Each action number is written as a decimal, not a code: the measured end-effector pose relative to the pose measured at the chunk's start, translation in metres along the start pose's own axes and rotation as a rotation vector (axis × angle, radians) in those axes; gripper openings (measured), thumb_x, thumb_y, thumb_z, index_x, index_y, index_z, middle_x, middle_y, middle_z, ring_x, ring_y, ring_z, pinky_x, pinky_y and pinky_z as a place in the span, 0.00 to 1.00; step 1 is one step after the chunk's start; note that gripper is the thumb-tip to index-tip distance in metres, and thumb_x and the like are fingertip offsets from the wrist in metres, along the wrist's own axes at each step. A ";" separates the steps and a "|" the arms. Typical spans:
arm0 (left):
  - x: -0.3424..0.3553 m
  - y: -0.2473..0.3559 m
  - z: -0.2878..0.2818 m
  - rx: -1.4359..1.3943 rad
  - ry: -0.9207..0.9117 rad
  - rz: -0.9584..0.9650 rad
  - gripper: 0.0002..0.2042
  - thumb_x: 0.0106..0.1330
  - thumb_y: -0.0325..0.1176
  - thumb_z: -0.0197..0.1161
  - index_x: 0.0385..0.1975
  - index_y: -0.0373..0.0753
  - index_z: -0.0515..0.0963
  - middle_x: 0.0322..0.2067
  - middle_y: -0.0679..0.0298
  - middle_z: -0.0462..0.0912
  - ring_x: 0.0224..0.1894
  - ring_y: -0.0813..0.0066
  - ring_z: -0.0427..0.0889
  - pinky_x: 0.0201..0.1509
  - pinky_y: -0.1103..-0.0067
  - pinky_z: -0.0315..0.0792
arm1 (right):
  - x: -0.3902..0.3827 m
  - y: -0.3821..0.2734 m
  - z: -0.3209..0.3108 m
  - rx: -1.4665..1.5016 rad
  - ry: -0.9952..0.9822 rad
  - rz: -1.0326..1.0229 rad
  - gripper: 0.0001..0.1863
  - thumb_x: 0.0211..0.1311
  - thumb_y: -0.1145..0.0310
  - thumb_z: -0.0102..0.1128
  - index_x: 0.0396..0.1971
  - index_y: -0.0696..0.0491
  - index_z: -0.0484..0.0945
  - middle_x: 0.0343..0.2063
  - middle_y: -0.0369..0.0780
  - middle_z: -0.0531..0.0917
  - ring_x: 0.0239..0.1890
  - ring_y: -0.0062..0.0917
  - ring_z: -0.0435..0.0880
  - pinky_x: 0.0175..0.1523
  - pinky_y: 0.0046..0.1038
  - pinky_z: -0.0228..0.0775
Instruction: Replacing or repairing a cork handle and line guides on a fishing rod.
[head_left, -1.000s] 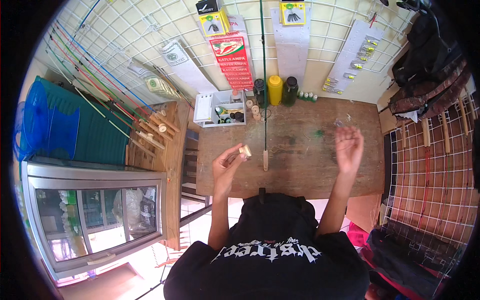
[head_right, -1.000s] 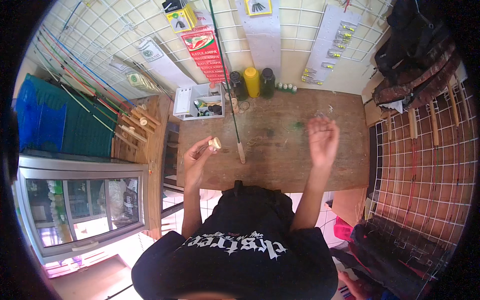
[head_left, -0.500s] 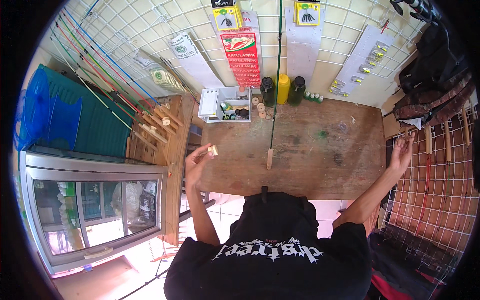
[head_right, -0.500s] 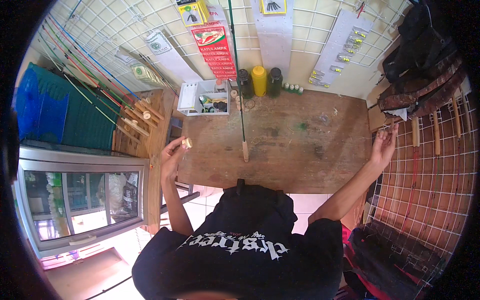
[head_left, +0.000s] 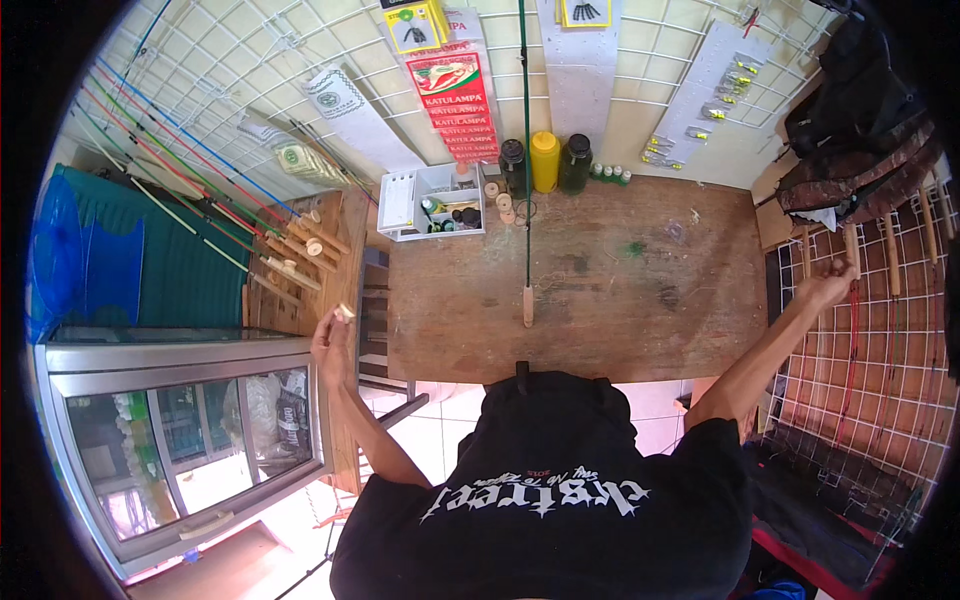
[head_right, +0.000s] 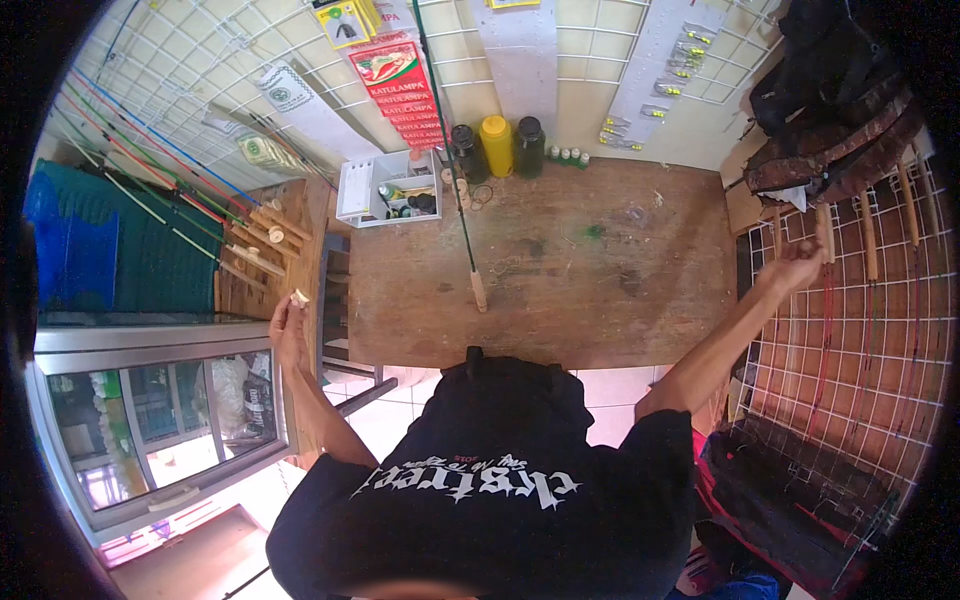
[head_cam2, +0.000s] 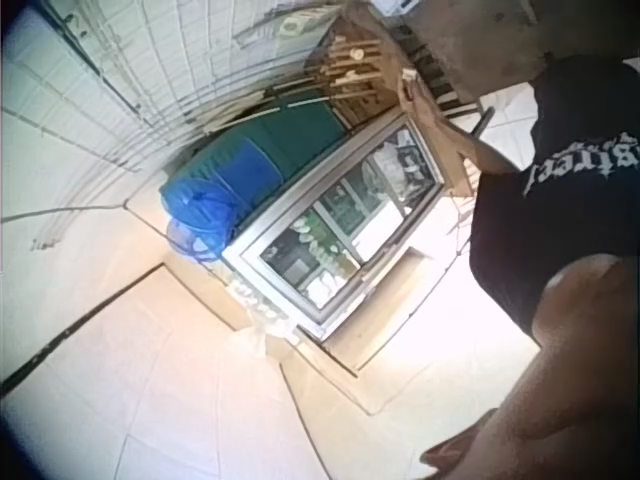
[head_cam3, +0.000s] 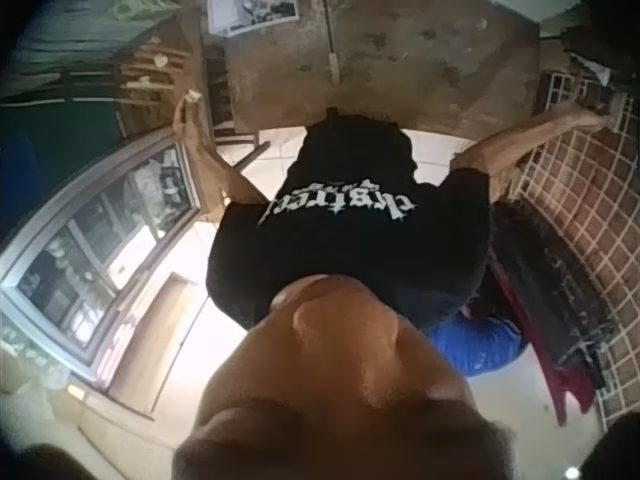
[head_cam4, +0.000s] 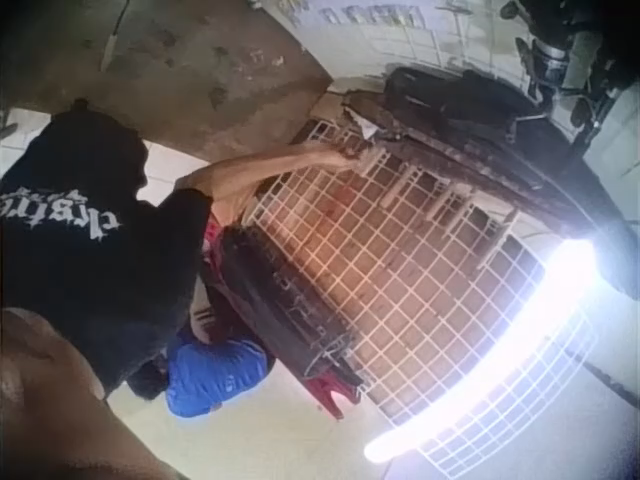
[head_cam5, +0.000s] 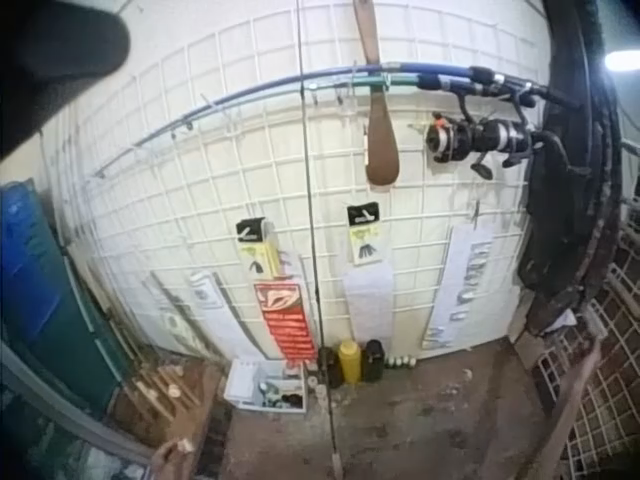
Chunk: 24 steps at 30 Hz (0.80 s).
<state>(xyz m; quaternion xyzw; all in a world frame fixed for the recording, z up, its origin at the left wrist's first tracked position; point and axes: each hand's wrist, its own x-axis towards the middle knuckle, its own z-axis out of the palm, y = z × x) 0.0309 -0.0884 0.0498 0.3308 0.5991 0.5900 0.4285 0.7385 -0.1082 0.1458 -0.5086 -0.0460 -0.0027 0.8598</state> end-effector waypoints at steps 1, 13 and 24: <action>-0.009 0.008 0.016 0.000 -0.007 -0.002 0.15 0.61 0.25 0.60 0.48 0.32 0.75 0.40 0.61 0.80 0.42 0.77 0.78 0.47 0.83 0.72 | -0.027 -0.004 0.006 -0.059 -0.110 0.020 0.13 0.67 0.61 0.44 0.41 0.49 0.78 0.16 0.26 0.62 0.18 0.12 0.57 0.24 0.17 0.51; -0.102 0.036 0.196 0.000 -1.174 -0.158 0.15 0.58 0.21 0.62 0.46 0.32 0.76 0.42 0.59 0.78 0.44 0.75 0.78 0.49 0.80 0.73 | -0.280 -0.003 -0.014 -0.397 -1.801 0.701 0.24 0.53 0.67 0.66 0.52 0.52 0.72 0.41 0.32 0.79 0.27 0.10 0.73 0.29 0.13 0.63; -0.085 0.039 0.190 -0.003 -0.865 -0.097 0.15 0.59 0.22 0.62 0.47 0.30 0.75 0.41 0.60 0.79 0.40 0.75 0.79 0.46 0.80 0.74 | -0.238 0.015 -0.057 -0.234 -1.472 0.819 0.08 0.65 0.67 0.52 0.34 0.55 0.75 0.23 0.30 0.75 0.19 0.08 0.65 0.21 0.13 0.53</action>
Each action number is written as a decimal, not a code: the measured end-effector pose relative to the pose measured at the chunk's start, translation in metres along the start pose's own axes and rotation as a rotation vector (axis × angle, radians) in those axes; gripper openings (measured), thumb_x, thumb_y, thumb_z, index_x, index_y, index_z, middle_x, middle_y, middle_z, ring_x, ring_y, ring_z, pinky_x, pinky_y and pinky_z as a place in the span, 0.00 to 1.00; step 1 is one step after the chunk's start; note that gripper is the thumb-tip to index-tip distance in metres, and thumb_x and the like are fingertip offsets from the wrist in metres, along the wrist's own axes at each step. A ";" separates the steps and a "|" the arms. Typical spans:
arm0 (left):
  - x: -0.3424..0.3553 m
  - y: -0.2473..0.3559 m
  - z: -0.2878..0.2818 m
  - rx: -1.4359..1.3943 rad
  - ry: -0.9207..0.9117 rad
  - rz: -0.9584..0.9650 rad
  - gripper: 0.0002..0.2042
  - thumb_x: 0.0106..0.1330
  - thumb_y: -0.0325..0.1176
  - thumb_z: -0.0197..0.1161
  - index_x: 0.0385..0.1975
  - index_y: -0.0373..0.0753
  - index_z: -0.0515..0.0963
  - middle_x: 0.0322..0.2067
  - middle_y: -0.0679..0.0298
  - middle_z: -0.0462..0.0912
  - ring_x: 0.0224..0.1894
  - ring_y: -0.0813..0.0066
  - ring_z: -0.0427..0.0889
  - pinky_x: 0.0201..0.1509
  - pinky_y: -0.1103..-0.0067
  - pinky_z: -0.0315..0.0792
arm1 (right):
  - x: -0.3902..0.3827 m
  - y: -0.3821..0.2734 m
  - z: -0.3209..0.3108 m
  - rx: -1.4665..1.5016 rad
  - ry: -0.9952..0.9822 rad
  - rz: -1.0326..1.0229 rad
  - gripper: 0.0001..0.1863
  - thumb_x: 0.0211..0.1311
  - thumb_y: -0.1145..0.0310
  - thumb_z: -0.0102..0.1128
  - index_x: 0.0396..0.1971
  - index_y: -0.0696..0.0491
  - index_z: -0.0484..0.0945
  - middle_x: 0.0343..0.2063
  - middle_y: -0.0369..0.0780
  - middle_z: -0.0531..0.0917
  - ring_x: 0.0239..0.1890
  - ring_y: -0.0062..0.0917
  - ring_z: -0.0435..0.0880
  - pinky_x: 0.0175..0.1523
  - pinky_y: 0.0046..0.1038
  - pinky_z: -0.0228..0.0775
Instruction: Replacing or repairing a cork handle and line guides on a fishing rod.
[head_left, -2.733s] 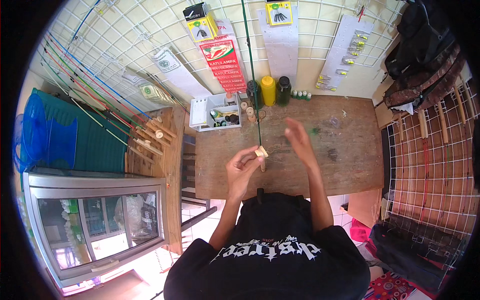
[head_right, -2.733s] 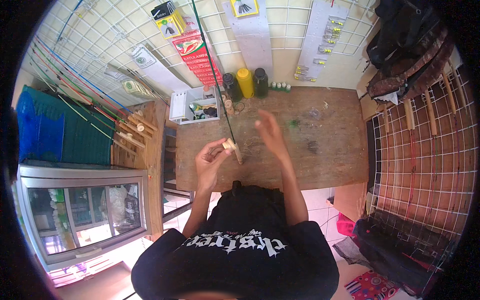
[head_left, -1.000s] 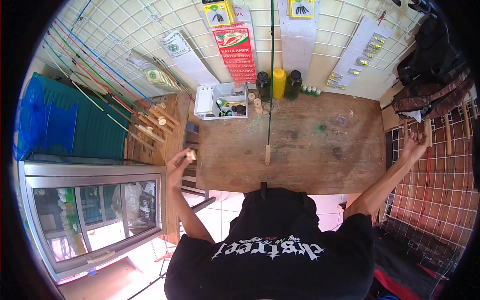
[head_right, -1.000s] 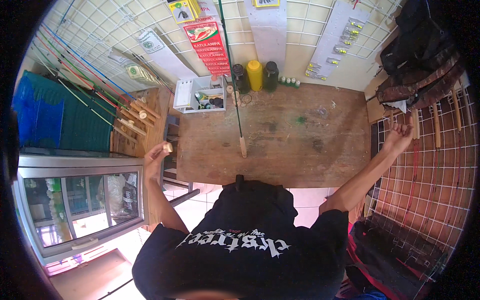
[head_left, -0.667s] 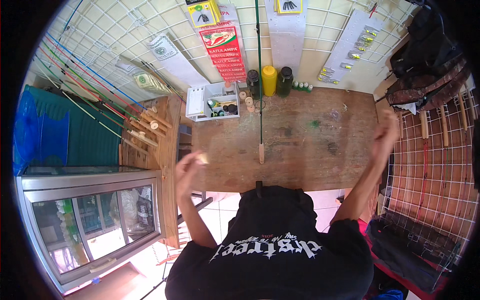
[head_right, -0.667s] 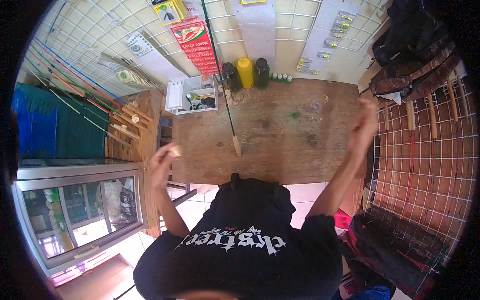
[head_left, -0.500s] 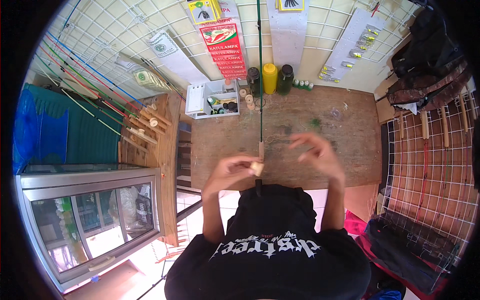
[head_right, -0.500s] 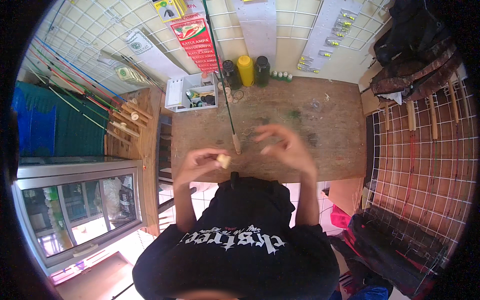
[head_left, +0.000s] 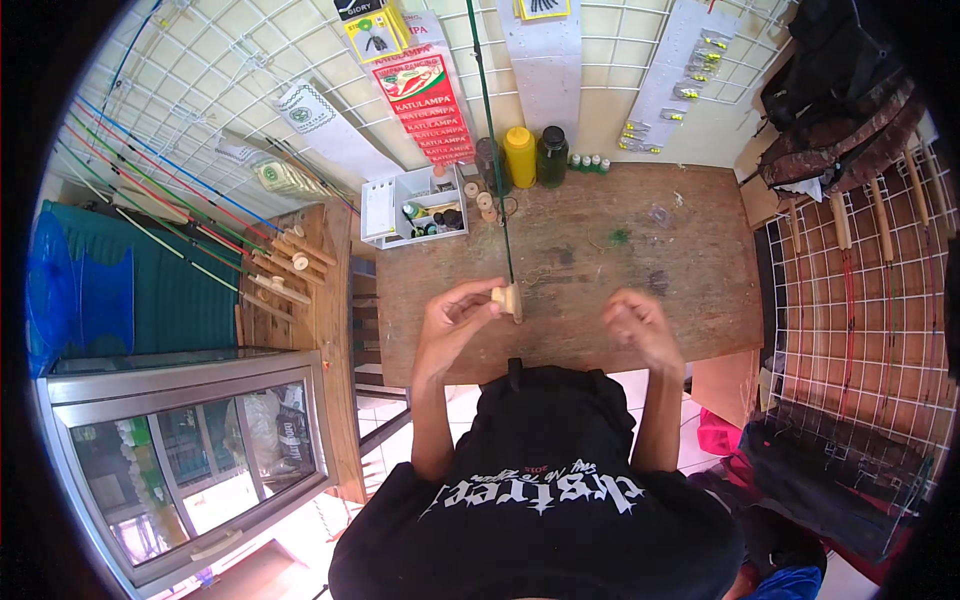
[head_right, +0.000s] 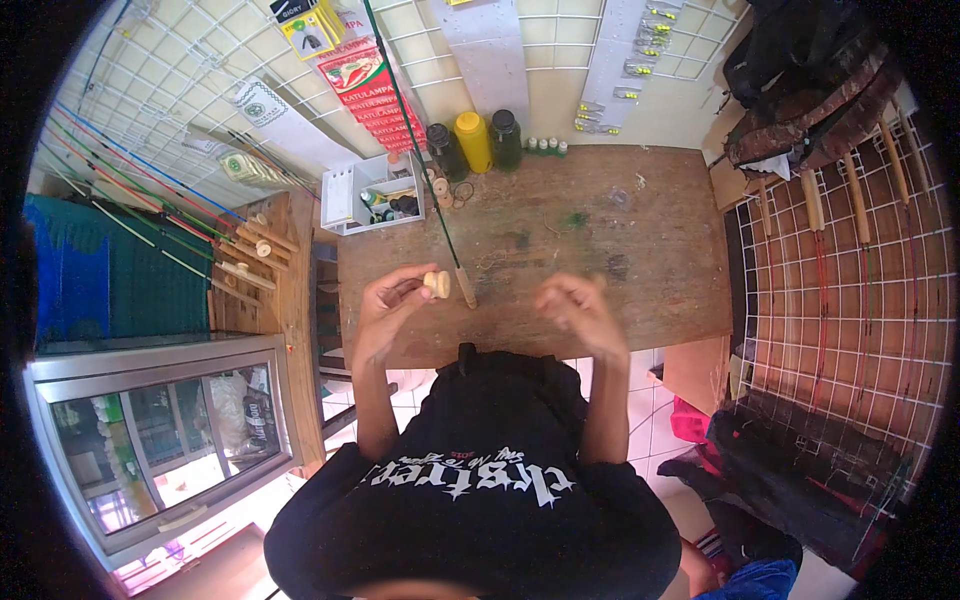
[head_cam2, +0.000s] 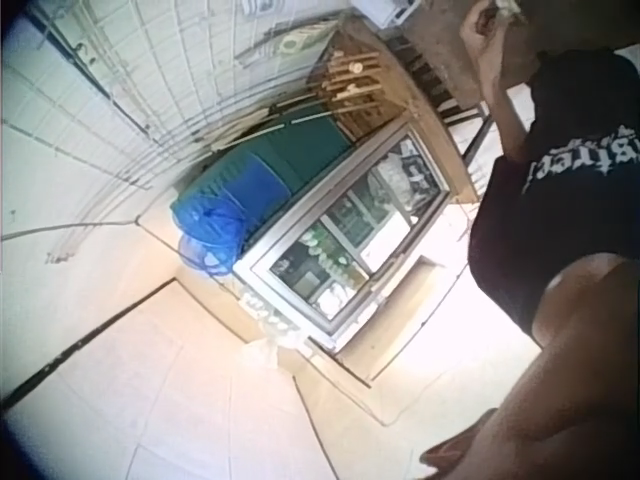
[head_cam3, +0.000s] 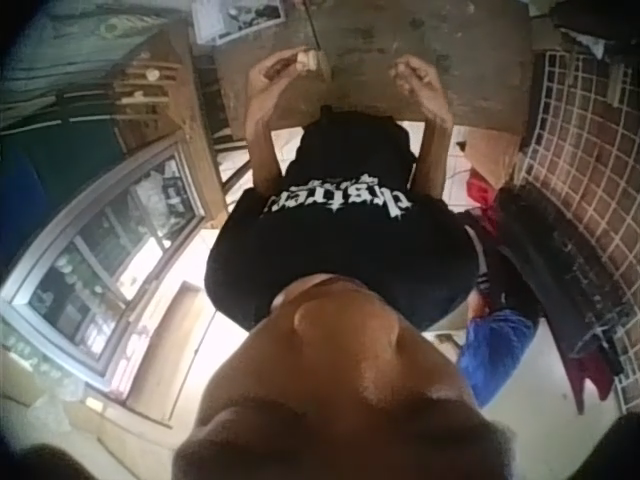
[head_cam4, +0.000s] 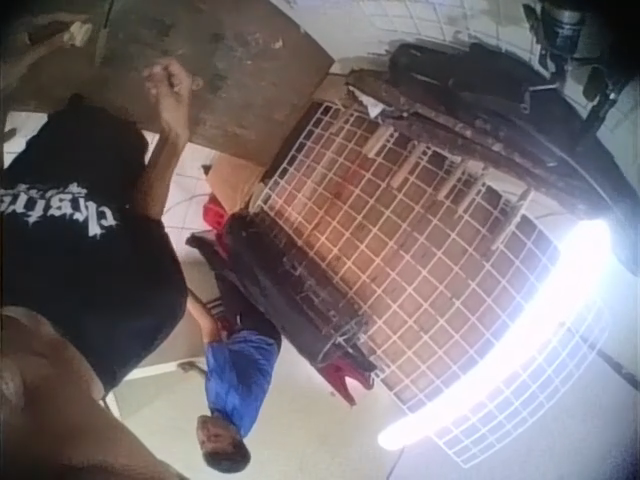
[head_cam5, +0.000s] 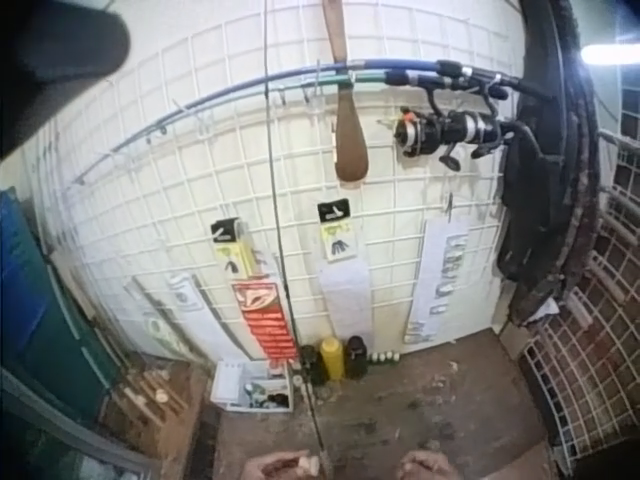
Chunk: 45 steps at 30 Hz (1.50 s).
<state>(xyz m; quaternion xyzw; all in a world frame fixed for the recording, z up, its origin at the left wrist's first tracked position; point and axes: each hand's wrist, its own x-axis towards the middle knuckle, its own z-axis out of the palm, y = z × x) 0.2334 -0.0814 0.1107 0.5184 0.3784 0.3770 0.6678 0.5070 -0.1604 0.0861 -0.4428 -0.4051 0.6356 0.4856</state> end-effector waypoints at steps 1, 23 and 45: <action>0.000 0.000 -0.005 0.013 0.018 -0.008 0.15 0.59 0.21 0.62 0.47 0.31 0.75 0.40 0.60 0.80 0.39 0.75 0.79 0.46 0.80 0.74 | -0.003 -0.006 -0.011 0.125 0.148 -0.029 0.06 0.65 0.69 0.51 0.35 0.55 0.72 0.20 0.29 0.71 0.15 0.07 0.61 0.16 0.12 0.47; -0.030 0.002 -0.051 0.088 0.431 0.061 0.15 0.61 0.25 0.61 0.48 0.33 0.76 0.41 0.59 0.80 0.40 0.76 0.79 0.46 0.81 0.74 | 0.008 0.002 -0.133 -1.125 1.156 -0.239 0.21 0.58 0.63 0.59 0.50 0.56 0.73 0.51 0.46 0.75 0.54 0.35 0.72 0.57 0.34 0.62; -0.017 -0.006 -0.048 0.142 0.254 0.016 0.17 0.58 0.21 0.62 0.49 0.31 0.75 0.39 0.61 0.81 0.40 0.79 0.78 0.45 0.84 0.72 | -0.007 -0.008 -0.083 0.824 0.293 0.002 0.07 0.65 0.67 0.43 0.26 0.47 0.66 0.15 0.28 0.58 0.14 0.13 0.54 0.16 0.17 0.42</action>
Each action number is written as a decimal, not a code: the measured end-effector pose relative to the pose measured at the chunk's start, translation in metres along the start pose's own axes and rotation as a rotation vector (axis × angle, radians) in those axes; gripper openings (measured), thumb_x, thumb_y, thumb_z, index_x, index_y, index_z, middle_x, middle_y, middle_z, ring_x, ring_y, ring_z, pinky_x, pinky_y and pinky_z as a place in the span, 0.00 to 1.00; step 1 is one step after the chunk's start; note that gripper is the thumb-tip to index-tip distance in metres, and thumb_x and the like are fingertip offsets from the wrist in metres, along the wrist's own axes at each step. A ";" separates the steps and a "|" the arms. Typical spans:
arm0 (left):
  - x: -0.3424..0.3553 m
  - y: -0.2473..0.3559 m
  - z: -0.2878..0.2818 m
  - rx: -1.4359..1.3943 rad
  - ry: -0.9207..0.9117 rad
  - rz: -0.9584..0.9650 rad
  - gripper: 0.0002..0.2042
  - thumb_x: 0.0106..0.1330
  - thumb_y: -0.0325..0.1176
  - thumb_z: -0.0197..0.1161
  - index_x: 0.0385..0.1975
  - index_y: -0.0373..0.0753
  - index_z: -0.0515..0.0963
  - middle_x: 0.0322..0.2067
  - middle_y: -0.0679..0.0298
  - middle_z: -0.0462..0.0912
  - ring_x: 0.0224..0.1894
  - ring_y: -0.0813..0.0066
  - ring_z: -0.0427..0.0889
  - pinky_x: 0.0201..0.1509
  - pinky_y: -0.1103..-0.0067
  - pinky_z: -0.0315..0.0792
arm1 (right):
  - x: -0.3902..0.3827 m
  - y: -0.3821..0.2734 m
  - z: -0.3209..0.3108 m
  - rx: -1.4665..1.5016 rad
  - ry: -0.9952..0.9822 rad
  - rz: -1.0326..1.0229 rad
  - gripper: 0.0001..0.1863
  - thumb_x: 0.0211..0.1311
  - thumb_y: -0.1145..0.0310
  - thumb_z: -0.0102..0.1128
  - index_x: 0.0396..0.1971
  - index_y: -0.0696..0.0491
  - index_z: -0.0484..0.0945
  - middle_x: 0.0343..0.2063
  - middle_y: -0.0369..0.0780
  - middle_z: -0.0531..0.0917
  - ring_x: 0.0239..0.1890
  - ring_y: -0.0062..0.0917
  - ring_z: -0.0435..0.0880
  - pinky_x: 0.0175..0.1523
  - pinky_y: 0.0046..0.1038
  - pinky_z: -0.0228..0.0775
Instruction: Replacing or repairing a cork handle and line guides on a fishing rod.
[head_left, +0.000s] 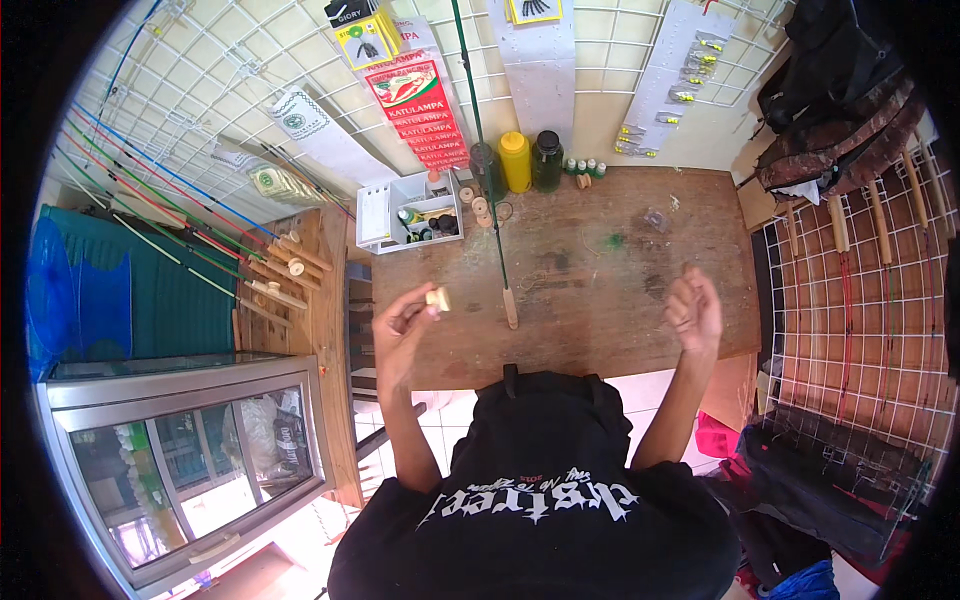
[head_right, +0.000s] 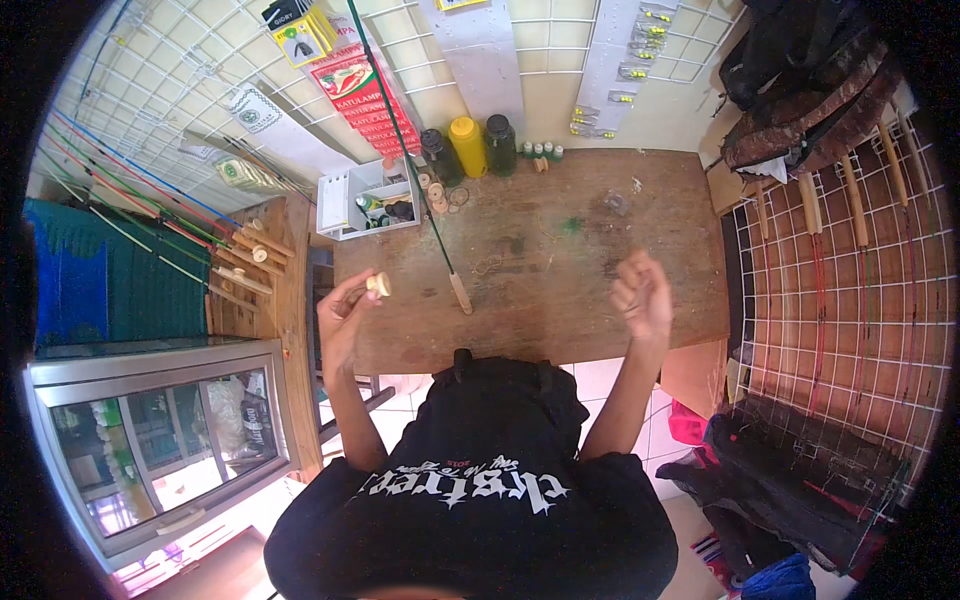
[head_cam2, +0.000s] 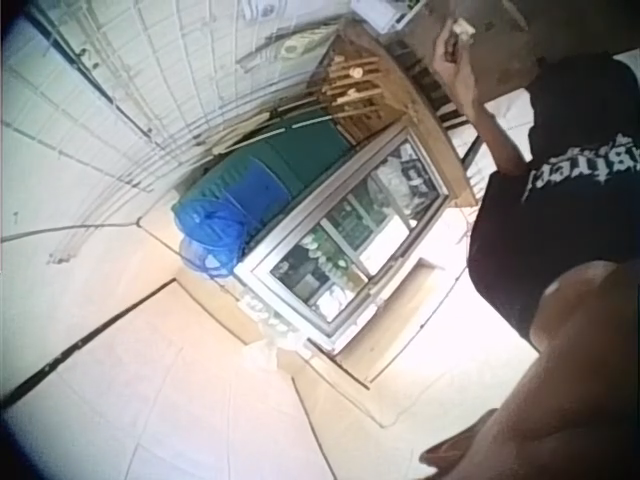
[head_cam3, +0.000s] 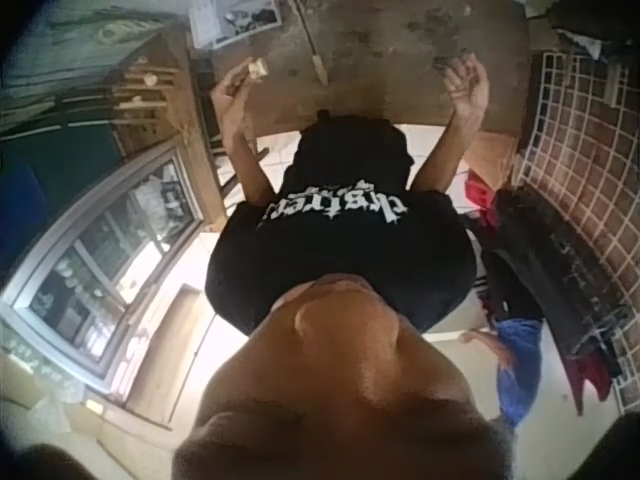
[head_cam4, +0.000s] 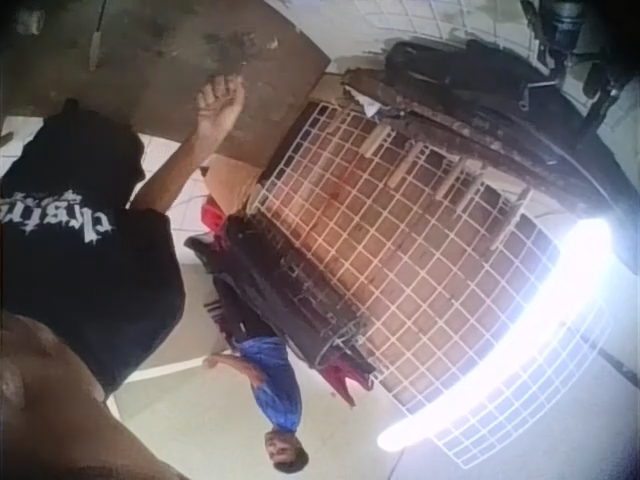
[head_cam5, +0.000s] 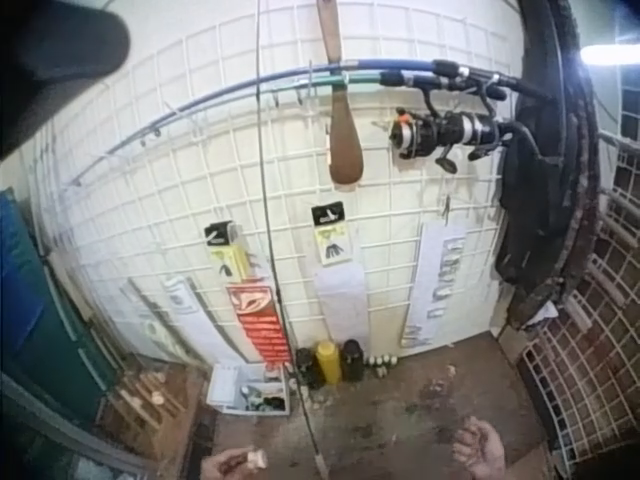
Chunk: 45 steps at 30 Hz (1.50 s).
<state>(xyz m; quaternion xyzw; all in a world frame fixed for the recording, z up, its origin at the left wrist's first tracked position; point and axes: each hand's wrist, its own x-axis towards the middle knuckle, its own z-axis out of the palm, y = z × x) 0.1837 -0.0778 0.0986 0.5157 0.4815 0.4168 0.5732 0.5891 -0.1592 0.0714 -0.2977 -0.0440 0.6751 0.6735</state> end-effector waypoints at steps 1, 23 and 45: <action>0.001 0.000 -0.005 -0.002 0.061 0.026 0.17 0.58 0.22 0.62 0.49 0.31 0.75 0.40 0.60 0.81 0.40 0.78 0.78 0.44 0.84 0.72 | 0.002 -0.010 -0.013 0.075 -0.032 -0.064 0.06 0.64 0.67 0.43 0.26 0.47 0.65 0.15 0.28 0.57 0.14 0.14 0.53 0.16 0.17 0.42; 0.042 -0.119 0.159 0.560 -0.459 -0.052 0.15 0.53 0.28 0.66 0.41 0.34 0.77 0.38 0.55 0.79 0.37 0.65 0.80 0.43 0.74 0.73 | 0.022 0.066 -0.017 -1.553 0.200 -0.449 0.28 0.53 0.81 0.53 0.56 0.48 0.66 0.38 0.44 0.76 0.37 0.31 0.76 0.41 0.28 0.68; 0.015 -0.065 0.133 -0.215 -0.487 -0.180 0.13 0.63 0.28 0.60 0.46 0.31 0.76 0.43 0.64 0.77 0.42 0.76 0.78 0.46 0.81 0.73 | 0.008 0.127 0.043 -0.783 -0.053 0.018 0.28 0.72 0.59 0.35 0.68 0.46 0.42 0.40 0.39 0.74 0.33 0.21 0.70 0.38 0.22 0.65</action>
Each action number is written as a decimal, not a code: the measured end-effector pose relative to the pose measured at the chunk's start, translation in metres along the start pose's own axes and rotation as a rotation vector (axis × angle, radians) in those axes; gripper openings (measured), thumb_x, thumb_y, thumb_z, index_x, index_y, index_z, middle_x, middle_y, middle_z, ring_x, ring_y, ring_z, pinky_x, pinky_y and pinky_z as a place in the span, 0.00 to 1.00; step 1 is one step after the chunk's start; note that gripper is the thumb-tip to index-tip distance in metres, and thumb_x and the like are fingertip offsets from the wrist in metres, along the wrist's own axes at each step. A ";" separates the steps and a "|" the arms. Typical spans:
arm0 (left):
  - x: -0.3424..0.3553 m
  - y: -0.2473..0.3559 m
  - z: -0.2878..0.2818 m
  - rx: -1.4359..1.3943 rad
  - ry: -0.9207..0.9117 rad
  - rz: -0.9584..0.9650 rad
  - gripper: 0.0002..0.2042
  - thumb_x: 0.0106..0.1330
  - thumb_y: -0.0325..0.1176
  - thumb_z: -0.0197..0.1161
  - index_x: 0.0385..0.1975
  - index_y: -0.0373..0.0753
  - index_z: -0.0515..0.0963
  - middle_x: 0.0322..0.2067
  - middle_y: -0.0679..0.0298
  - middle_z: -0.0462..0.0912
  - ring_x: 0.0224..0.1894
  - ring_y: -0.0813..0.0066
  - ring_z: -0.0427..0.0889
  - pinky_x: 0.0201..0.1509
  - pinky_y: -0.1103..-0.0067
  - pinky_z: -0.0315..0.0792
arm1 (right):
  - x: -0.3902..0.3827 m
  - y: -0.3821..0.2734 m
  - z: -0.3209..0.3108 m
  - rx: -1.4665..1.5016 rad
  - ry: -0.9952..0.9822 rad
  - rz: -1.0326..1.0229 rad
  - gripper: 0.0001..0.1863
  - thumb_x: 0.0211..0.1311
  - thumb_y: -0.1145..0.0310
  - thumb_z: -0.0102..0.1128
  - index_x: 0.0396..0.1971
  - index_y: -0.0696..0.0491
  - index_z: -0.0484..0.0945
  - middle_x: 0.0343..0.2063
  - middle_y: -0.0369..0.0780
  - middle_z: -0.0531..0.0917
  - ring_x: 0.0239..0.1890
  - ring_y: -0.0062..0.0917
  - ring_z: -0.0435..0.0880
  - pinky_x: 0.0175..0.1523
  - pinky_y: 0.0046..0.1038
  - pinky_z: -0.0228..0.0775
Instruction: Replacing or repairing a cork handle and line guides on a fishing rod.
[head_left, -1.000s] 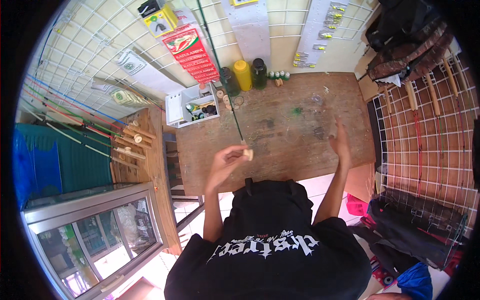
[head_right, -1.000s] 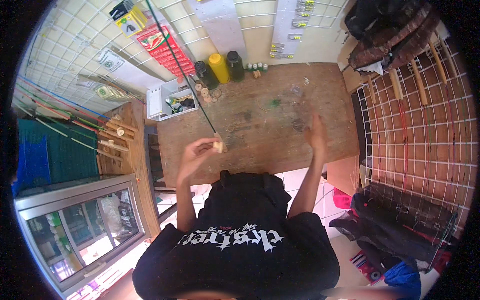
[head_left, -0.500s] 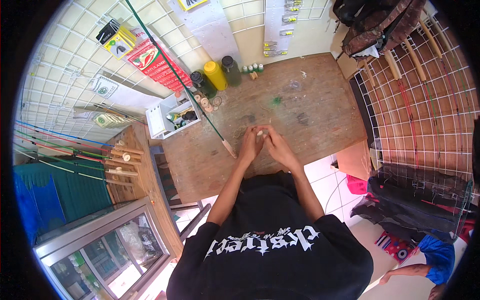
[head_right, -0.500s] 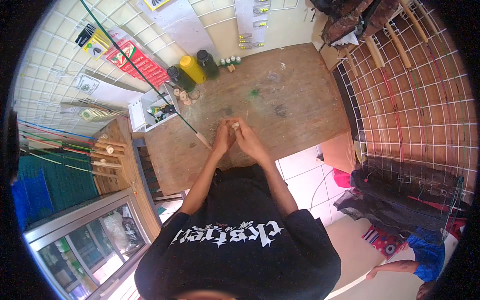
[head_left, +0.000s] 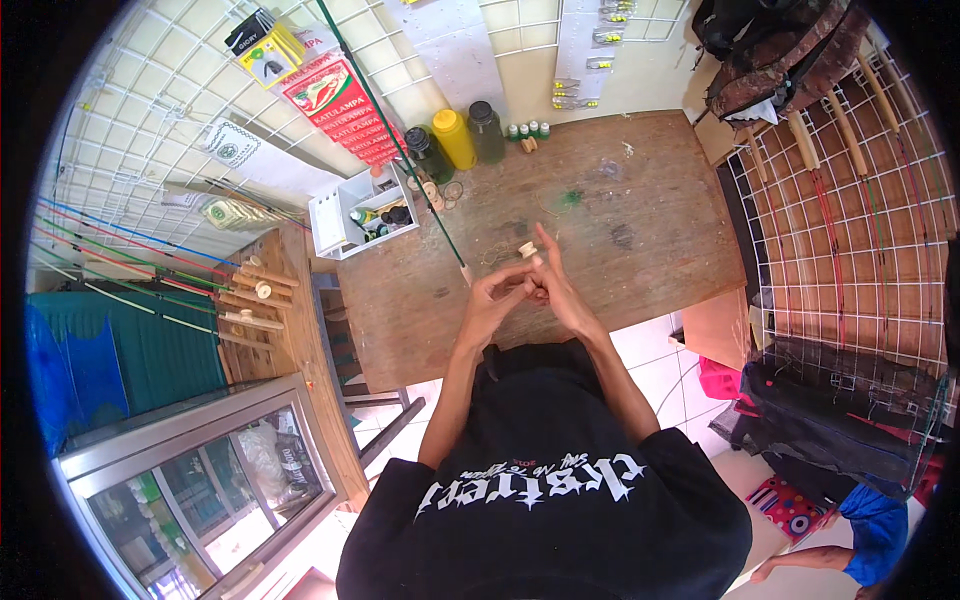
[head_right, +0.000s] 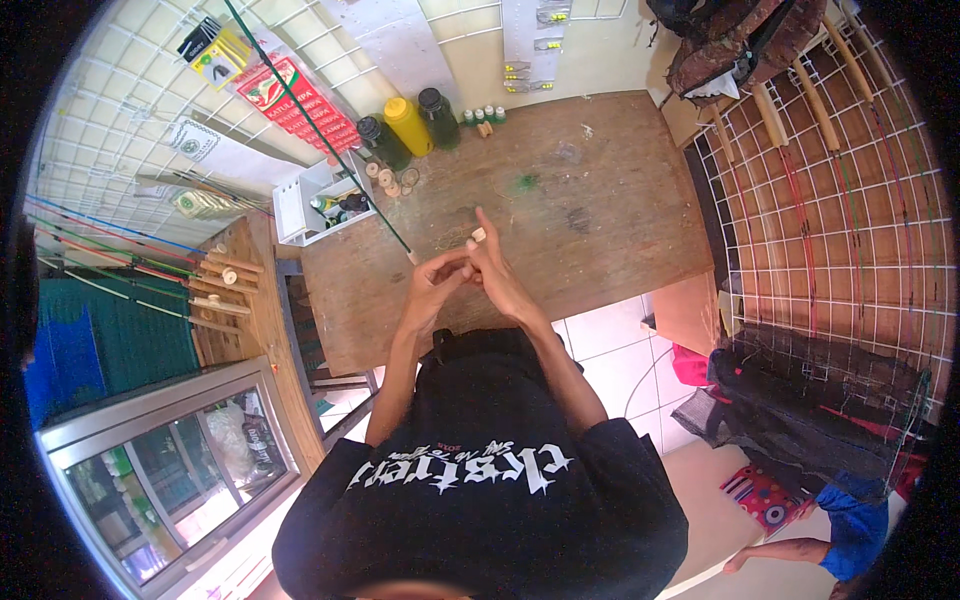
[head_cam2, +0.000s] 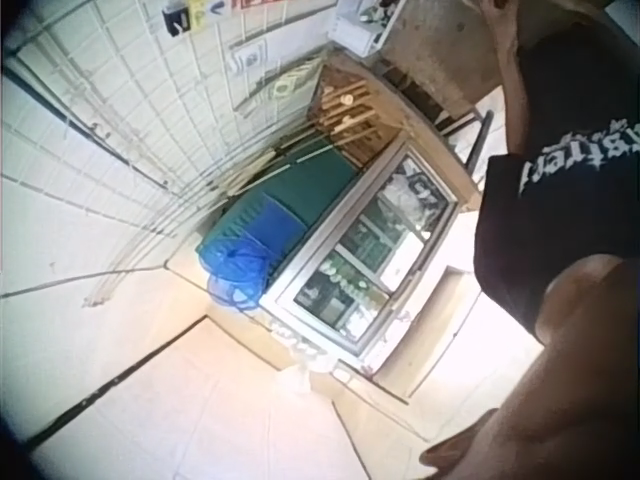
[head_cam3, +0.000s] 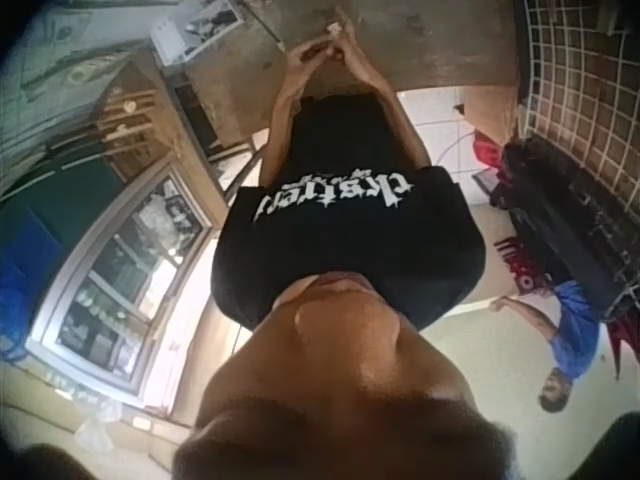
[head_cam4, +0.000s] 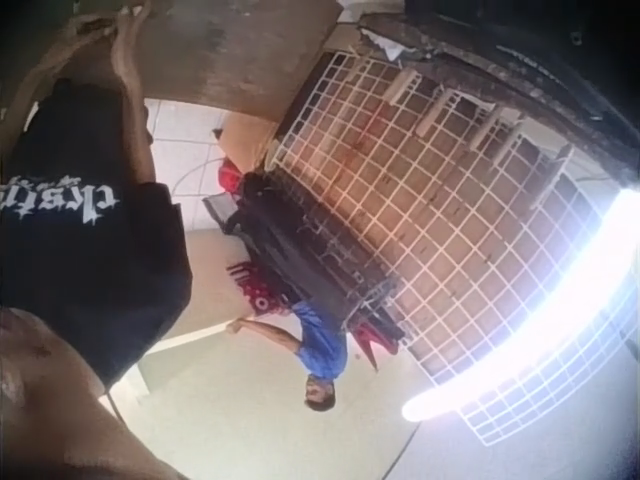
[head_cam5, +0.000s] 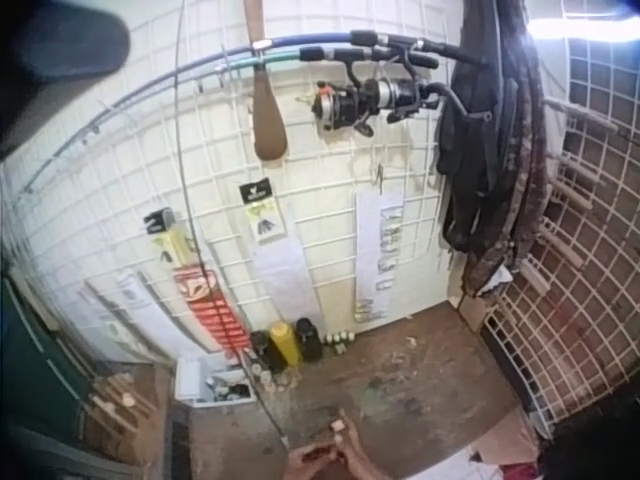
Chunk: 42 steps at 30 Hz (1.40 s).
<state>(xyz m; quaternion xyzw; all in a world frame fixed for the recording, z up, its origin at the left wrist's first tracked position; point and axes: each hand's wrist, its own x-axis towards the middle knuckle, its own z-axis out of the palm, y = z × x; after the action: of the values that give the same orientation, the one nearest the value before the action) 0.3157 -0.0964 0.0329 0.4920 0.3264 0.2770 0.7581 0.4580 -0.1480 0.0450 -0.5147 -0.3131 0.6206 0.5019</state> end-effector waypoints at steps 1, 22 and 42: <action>-0.003 -0.004 -0.001 0.000 0.004 0.001 0.13 0.63 0.28 0.60 0.46 0.31 0.76 0.43 0.64 0.77 0.42 0.76 0.78 0.46 0.81 0.73 | -0.004 -0.005 0.003 -0.103 -0.021 0.022 0.31 0.71 0.52 0.32 0.68 0.45 0.37 0.48 0.45 0.70 0.42 0.29 0.71 0.45 0.27 0.65; -0.060 -0.008 -0.022 0.065 0.122 0.101 0.07 0.58 0.20 0.62 0.36 0.29 0.78 0.29 0.62 0.80 0.32 0.77 0.80 0.37 0.83 0.75 | -0.030 0.018 0.036 -0.210 -0.188 0.081 0.34 0.70 0.44 0.26 0.68 0.47 0.35 0.32 0.38 0.71 0.33 0.23 0.69 0.44 0.25 0.63; -0.074 0.027 -0.059 0.232 0.127 0.161 0.06 0.56 0.24 0.67 0.31 0.30 0.78 0.30 0.65 0.78 0.28 0.83 0.75 0.31 0.86 0.67 | -0.025 0.011 0.096 -0.229 -0.102 0.051 0.37 0.68 0.40 0.21 0.68 0.48 0.32 0.28 0.35 0.65 0.28 0.19 0.65 0.35 0.23 0.62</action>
<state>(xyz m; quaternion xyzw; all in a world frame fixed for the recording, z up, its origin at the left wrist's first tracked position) 0.2213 -0.1084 0.0562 0.5823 0.3629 0.3277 0.6495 0.3620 -0.1622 0.0699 -0.5441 -0.3940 0.6187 0.4072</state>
